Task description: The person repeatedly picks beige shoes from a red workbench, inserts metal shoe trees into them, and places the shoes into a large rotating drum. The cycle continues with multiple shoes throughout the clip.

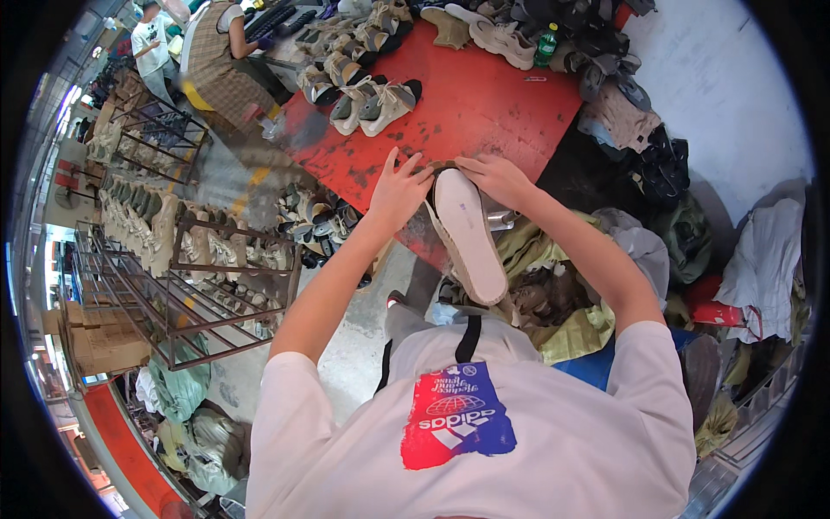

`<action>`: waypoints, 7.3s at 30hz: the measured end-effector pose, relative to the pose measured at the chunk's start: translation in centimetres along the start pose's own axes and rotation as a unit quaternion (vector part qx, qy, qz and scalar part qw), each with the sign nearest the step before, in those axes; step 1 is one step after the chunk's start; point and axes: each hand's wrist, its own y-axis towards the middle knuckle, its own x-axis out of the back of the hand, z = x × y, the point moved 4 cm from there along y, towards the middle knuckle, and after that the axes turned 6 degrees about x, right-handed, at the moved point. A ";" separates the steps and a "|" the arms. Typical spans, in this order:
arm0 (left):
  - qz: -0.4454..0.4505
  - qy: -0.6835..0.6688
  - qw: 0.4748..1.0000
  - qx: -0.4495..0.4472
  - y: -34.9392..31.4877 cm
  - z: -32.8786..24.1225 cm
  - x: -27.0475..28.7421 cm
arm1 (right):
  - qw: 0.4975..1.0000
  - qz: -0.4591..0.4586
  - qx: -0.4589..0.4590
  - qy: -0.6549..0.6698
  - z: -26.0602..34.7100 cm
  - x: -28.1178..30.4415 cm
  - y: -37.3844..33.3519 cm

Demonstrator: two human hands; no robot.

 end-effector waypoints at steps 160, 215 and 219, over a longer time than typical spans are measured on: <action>0.247 -0.623 0.377 0.639 -29.2 -66.8 16.3 | 0.184 -0.167 -0.912 0.327 42.5 -11.9 -99.1; -0.205 -0.778 0.370 0.465 -32.6 -34.3 17.1 | 0.373 -0.283 -0.490 0.736 42.7 13.3 -21.9; -0.176 -0.778 0.394 0.458 -31.4 -28.4 13.6 | 0.305 -0.285 -0.480 0.771 39.6 10.4 -18.1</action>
